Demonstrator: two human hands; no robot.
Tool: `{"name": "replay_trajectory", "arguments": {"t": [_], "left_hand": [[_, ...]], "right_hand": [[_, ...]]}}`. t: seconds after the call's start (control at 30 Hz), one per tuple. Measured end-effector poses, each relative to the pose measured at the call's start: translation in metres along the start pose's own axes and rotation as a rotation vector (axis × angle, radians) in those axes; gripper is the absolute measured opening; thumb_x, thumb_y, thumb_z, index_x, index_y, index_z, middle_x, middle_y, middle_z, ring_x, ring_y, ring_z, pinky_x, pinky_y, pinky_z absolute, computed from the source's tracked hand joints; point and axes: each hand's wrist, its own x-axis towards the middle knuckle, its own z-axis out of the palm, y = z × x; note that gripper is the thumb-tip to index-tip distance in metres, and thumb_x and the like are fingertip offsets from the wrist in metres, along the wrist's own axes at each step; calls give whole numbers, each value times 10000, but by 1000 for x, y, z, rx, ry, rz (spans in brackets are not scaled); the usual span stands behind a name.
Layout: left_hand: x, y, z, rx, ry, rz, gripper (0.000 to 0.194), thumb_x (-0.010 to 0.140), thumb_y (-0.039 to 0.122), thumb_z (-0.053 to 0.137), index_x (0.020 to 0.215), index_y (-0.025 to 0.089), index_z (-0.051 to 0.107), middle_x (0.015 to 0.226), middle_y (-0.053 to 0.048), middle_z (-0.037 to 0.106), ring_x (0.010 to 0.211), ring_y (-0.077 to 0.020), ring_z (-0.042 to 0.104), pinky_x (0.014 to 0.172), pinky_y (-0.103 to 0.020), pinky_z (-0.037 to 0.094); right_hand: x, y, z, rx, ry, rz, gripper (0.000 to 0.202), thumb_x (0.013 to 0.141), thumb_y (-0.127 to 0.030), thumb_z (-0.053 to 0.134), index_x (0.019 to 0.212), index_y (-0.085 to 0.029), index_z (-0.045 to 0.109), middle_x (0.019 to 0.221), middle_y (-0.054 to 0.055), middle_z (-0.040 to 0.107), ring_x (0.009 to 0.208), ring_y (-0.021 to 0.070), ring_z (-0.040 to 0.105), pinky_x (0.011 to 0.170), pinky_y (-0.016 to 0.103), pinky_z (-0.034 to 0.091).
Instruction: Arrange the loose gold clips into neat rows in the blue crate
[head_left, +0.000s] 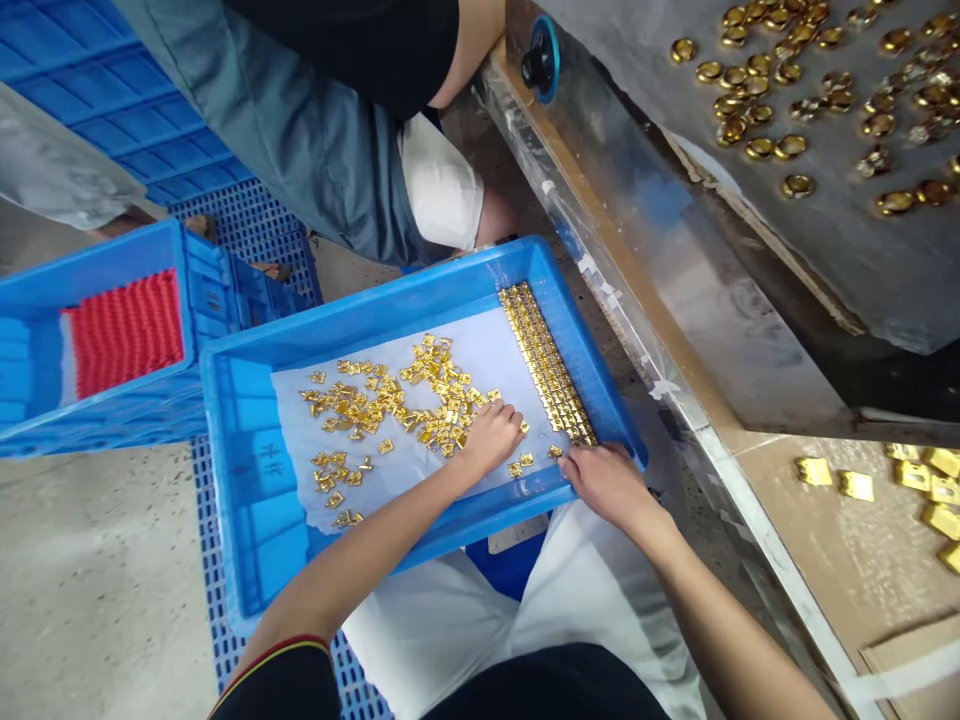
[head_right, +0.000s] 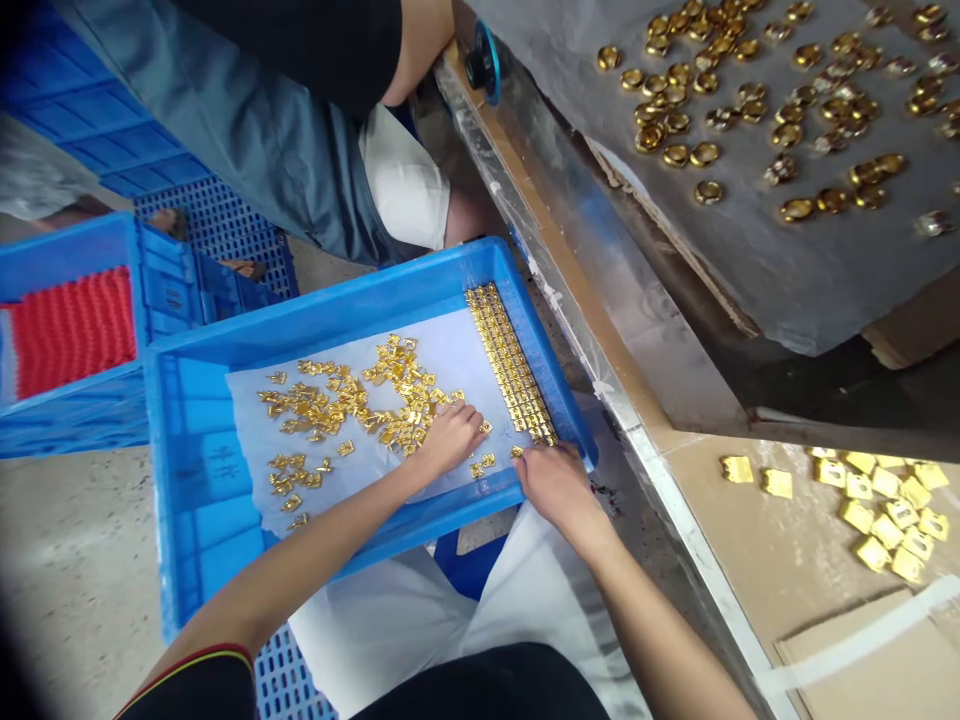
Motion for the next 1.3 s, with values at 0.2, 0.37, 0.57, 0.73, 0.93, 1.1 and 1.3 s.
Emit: {"name": "replay_trajectory", "arguments": {"t": [0.2,0.37,0.57,0.73,0.93,1.1,1.3], "left_hand": [[0,15,6,-61,-15,82,172,927,332,588,884,169,620,888,-108,640,1004,-279,548,862,-399,406],[1,14,2,-81,-15,16,179,906,317,624,1008,178,575,1012,-96,635,1005,-264,562,841,-380,419],[5,18,5,-189,-122,60,94,930,243,560,1010,193,565,976,-73,650,981,-247,590,853,-380,423],[9,30,8,-216,-165,44,93,924,245,567,998,188,575,948,-69,665,956,-239,609,848,-369,420],[13,38,8,-173,-160,-1,150,936,327,584,962,179,577,921,-75,675,934,-238,622,836,-358,415],[16,41,11,-181,-144,6,179,953,355,558,956,177,583,925,-76,683,939,-239,626,839,-360,424],[12,38,12,-298,-83,-6,139,973,307,524,974,186,592,921,-47,674,919,-205,613,845,-340,428]], "right_hand": [[-10,-24,11,-18,-16,-55,450,1028,-385,347,1064,-120,709,1061,165,736,1056,283,660,973,395,390],[-17,-29,30,11,114,-155,396,1010,-390,421,1064,-124,709,1101,156,713,1103,295,604,1008,426,342],[-20,-22,49,37,286,-282,311,988,-378,499,1049,-141,692,1053,122,702,1006,267,581,922,397,342],[-20,-20,56,54,364,-301,281,960,-400,561,1008,-152,684,1028,117,695,985,256,567,909,389,337],[-21,-20,57,69,353,-291,325,953,-430,568,1020,-134,684,1052,120,697,1005,259,566,930,386,333],[-20,-20,57,74,369,-304,338,951,-448,567,1010,-138,686,1047,124,698,998,256,569,906,382,343],[-20,-18,59,101,387,-311,339,956,-452,560,1001,-138,682,1014,106,700,986,249,571,898,379,331]]}}
